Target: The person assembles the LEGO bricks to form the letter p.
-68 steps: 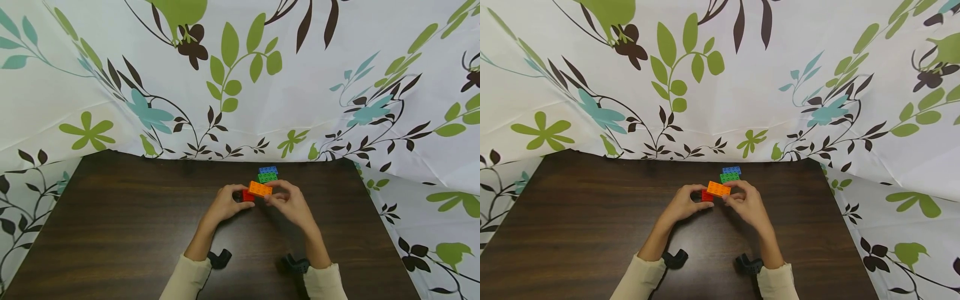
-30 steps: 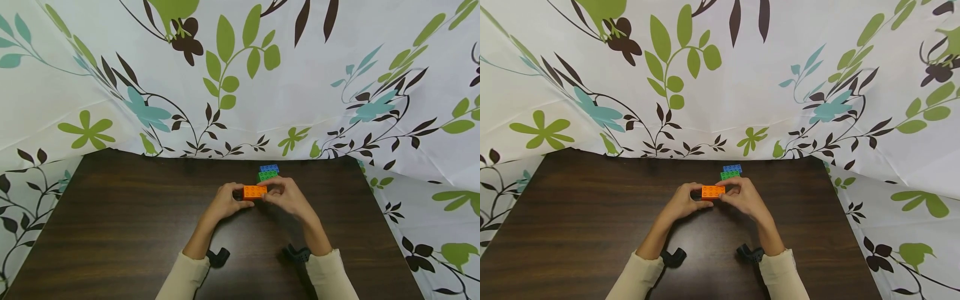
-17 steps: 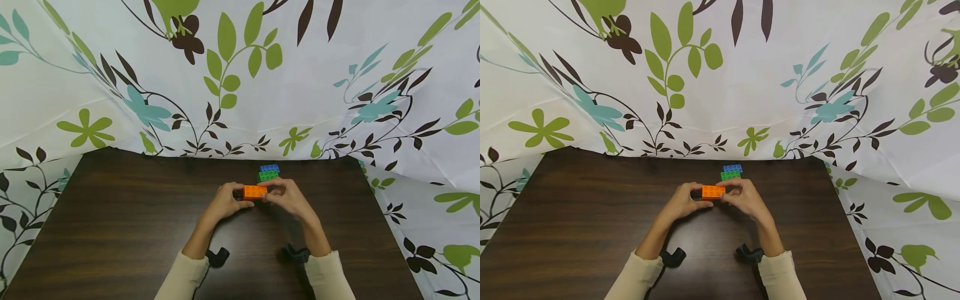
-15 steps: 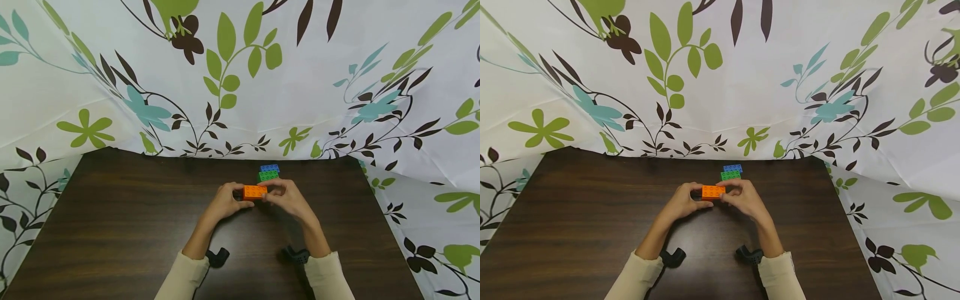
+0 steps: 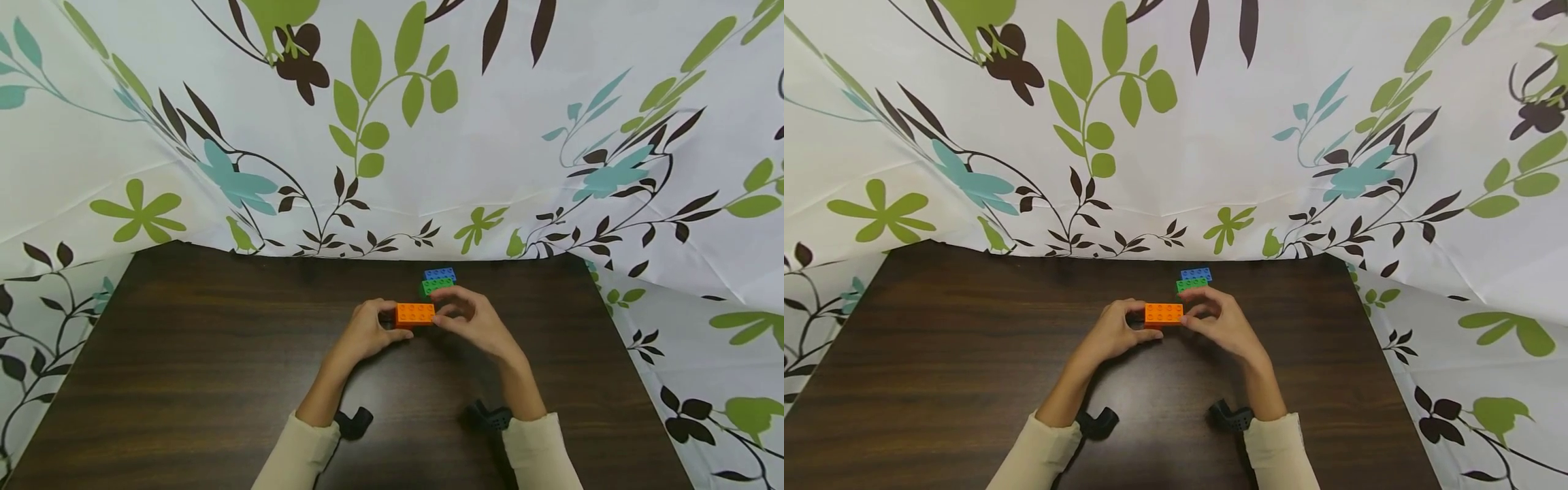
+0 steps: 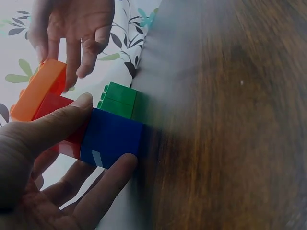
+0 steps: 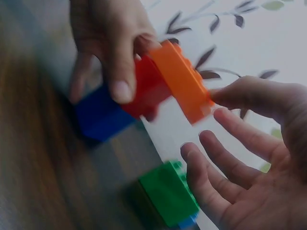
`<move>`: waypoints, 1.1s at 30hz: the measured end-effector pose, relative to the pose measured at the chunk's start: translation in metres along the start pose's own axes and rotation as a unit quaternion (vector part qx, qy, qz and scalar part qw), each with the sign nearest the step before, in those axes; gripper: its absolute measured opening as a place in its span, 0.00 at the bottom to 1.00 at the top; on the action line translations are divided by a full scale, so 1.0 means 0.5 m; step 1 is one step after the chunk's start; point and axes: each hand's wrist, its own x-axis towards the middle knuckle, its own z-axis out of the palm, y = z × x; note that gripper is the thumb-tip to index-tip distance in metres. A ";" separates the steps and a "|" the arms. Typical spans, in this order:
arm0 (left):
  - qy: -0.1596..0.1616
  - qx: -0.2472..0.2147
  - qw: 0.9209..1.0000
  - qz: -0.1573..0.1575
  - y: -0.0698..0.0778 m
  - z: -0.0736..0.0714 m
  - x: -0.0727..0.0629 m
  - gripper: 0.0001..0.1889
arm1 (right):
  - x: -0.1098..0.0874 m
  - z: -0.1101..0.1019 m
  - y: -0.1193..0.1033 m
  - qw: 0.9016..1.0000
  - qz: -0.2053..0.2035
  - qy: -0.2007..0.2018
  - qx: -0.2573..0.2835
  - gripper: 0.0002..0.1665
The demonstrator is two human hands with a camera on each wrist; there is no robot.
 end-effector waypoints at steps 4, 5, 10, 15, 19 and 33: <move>0.006 -0.003 1.000 -0.001 0.001 -0.001 -0.001 0.32 | -0.001 -0.024 0.009 1.000 -0.007 0.024 0.003 0.26; 0.007 -0.004 1.000 -0.002 0.001 -0.002 -0.001 0.32 | 0.000 -0.028 0.011 1.000 -0.004 0.030 0.002 0.26; 0.007 0.003 1.000 -0.011 0.001 -0.010 -0.005 0.33 | 0.013 -0.041 0.028 0.997 0.015 0.067 -0.027 0.26; 0.004 0.008 1.000 -0.013 -0.004 -0.017 -0.010 0.33 | 0.023 -0.051 0.046 0.992 0.028 0.110 -0.057 0.25; 0.009 0.008 1.000 -0.005 -0.007 -0.019 -0.015 0.33 | 0.030 -0.055 0.053 0.989 0.042 0.125 -0.066 0.26; 0.012 0.007 1.000 -0.011 -0.007 -0.014 -0.018 0.34 | 0.058 -0.047 0.108 0.983 0.073 0.149 -0.077 0.33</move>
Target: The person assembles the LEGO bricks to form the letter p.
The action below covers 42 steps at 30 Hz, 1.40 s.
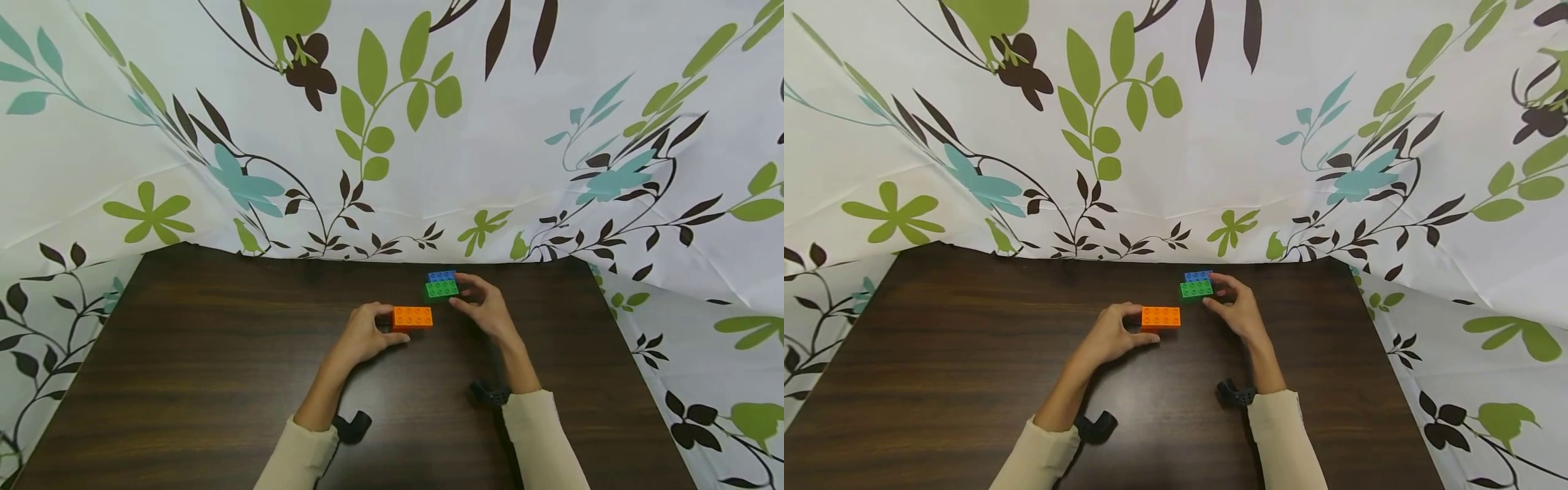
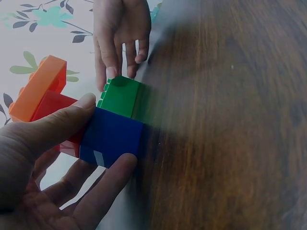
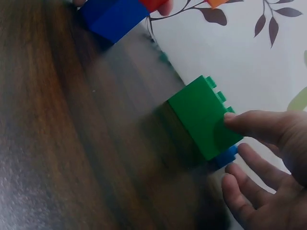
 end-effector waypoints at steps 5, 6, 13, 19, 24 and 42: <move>0.001 -0.004 1.000 0.000 -0.003 0.002 -0.001 0.34 | 0.004 0.005 0.003 1.000 0.000 0.010 -0.017 0.31; 0.002 -0.005 1.000 -0.001 -0.003 0.002 0.000 0.34 | 0.004 0.006 0.002 1.000 -0.001 0.012 -0.021 0.31; 0.001 -0.003 1.000 -0.007 -0.005 0.004 -0.001 0.34 | 0.006 0.013 -0.002 0.998 0.006 0.021 -0.059 0.27; -0.002 -0.006 1.000 -0.014 -0.004 0.003 0.000 0.35 | 0.007 0.017 -0.005 0.998 0.019 0.027 -0.059 0.25; -0.002 -0.011 1.000 -0.012 -0.002 0.001 -0.002 0.35 | 0.004 0.018 -0.009 0.997 0.022 0.036 -0.057 0.25; 0.001 -0.015 1.000 -0.002 -0.002 0.001 -0.002 0.33 | -0.017 -0.001 -0.029 0.997 0.014 0.053 -0.058 0.24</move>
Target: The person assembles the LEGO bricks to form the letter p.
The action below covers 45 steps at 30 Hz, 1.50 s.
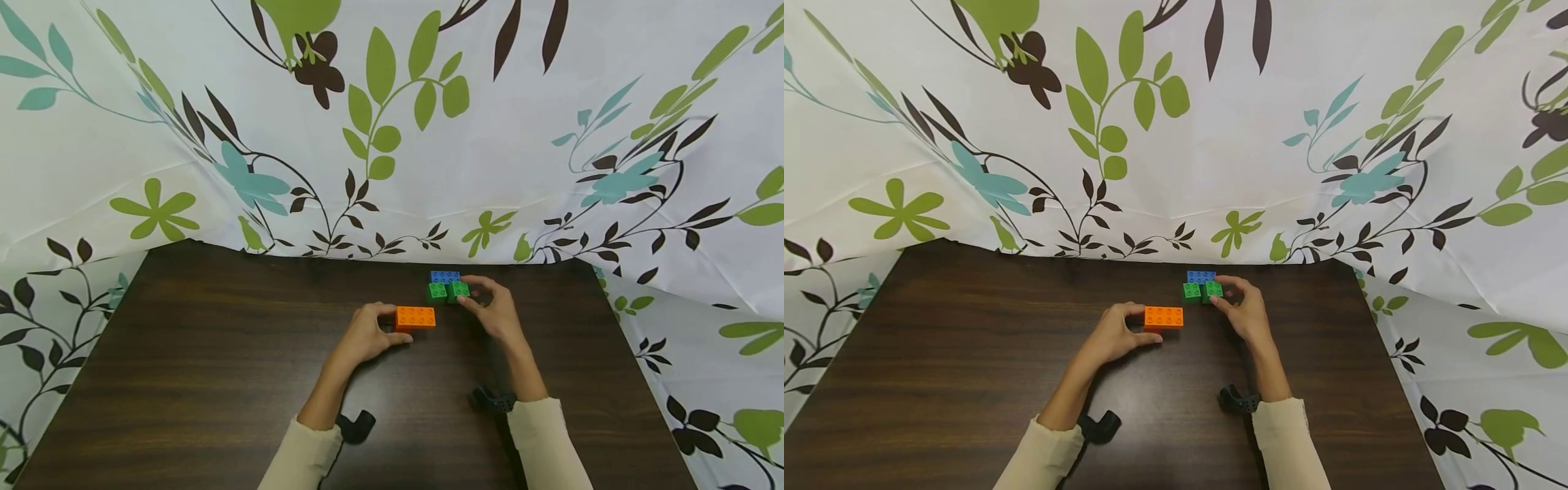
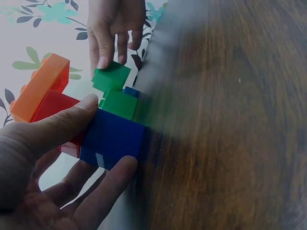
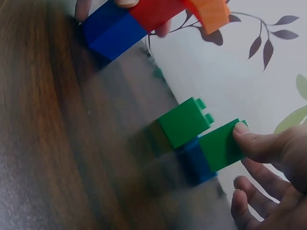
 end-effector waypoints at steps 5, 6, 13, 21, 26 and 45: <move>-0.001 0.001 1.000 -0.007 0.001 0.001 -0.002 0.33 | -0.009 -0.010 -0.016 1.000 -0.005 -0.007 0.001 0.23; -0.002 0.001 1.000 -0.007 0.000 0.002 -0.002 0.33 | -0.012 -0.012 -0.019 1.000 -0.008 -0.008 0.000 0.24; 0.001 -0.006 1.000 -0.003 -0.002 0.002 0.000 0.33 | -0.026 -0.024 -0.047 1.000 -0.031 -0.005 0.002 0.24; 0.005 -0.004 1.000 -0.003 -0.002 0.001 0.002 0.33 | -0.046 -0.019 -0.086 0.998 -0.054 -0.013 0.018 0.24; 0.007 0.005 1.000 0.004 -0.003 0.001 0.001 0.33 | -0.056 -0.011 -0.104 0.997 -0.072 -0.018 0.034 0.23; 0.014 0.002 1.000 0.008 -0.002 0.002 0.005 0.32 | -0.079 0.006 -0.151 0.993 -0.099 -0.041 0.044 0.23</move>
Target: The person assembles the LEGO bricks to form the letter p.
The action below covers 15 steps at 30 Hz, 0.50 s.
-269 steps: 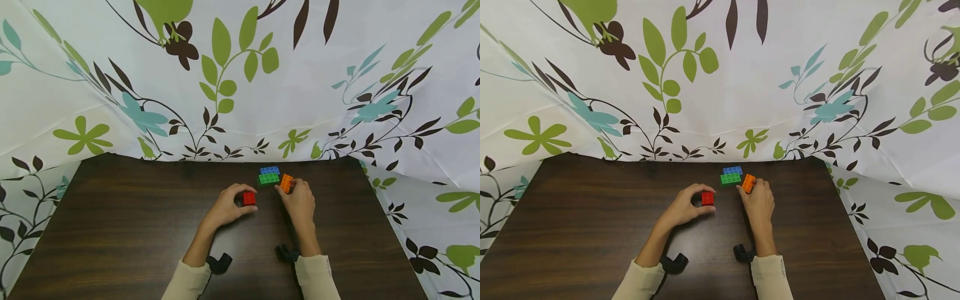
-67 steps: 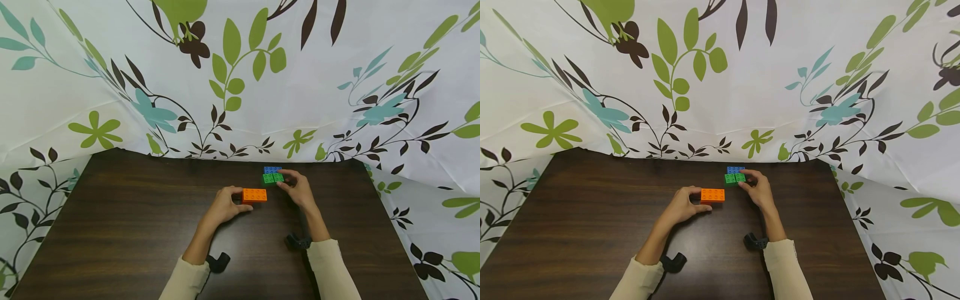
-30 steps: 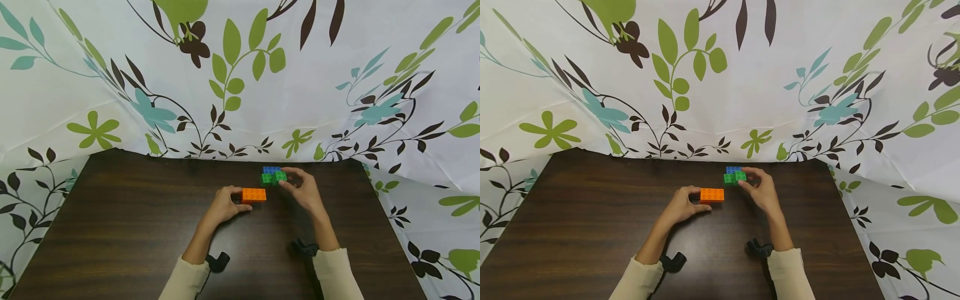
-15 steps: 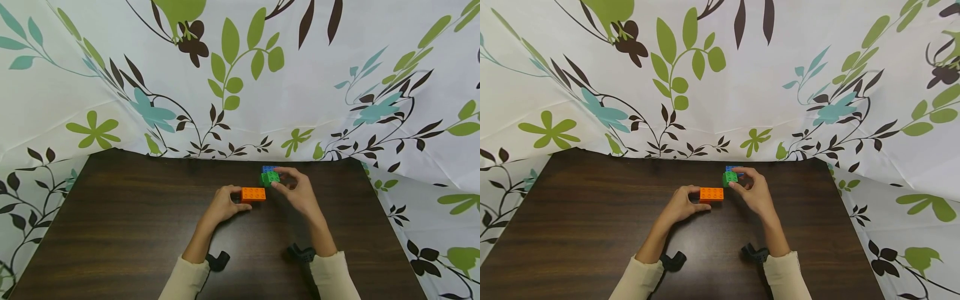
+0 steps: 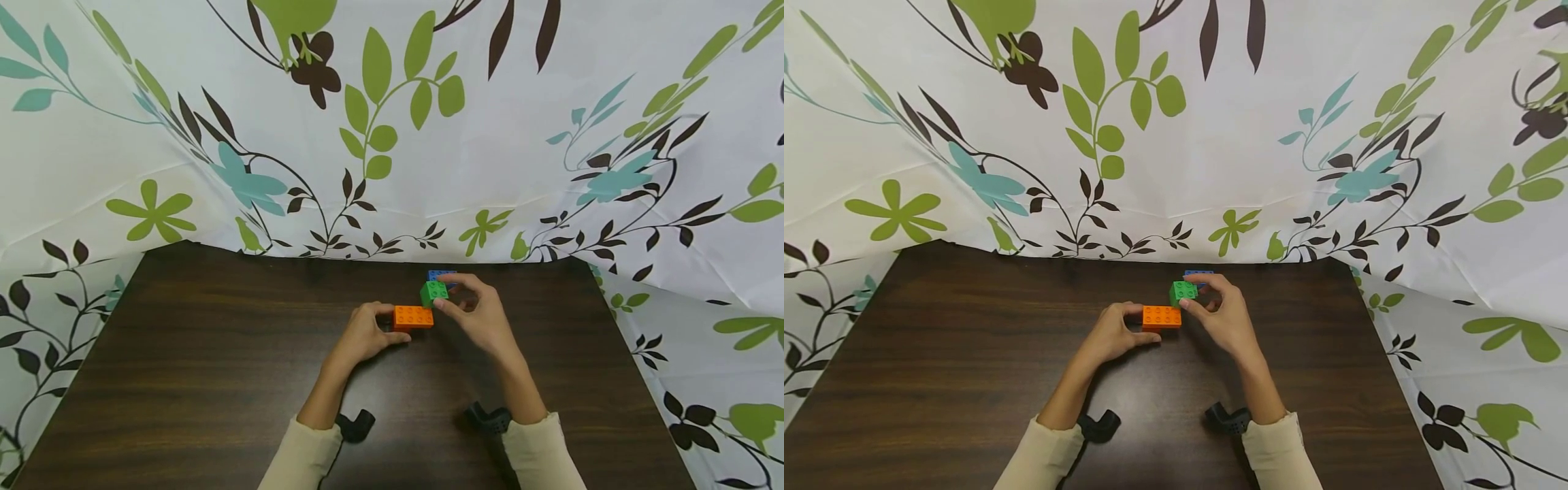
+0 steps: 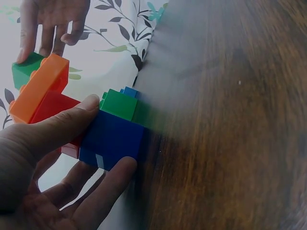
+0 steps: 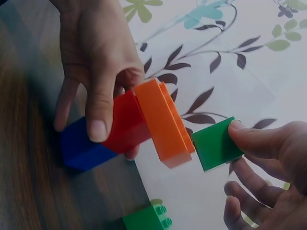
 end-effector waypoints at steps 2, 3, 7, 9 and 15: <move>0.001 0.002 1.000 0.002 0.001 -0.001 -0.001 0.31 | -0.001 0.005 -0.005 1.000 -0.007 -0.006 -0.001 0.24; 0.001 0.003 1.000 0.002 0.001 -0.001 -0.001 0.31 | -0.001 0.008 -0.008 1.000 -0.011 -0.007 0.000 0.24; -0.003 0.005 1.000 0.002 0.000 -0.001 -0.001 0.31 | -0.001 0.019 -0.014 1.000 -0.024 -0.014 0.002 0.25; -0.003 0.004 1.000 0.004 0.000 -0.001 -0.001 0.31 | -0.002 0.025 -0.018 0.999 -0.030 -0.017 0.004 0.25; -0.002 -0.007 1.000 0.011 0.000 -0.002 -0.002 0.28 | -0.007 0.042 -0.030 0.999 -0.035 -0.029 0.010 0.23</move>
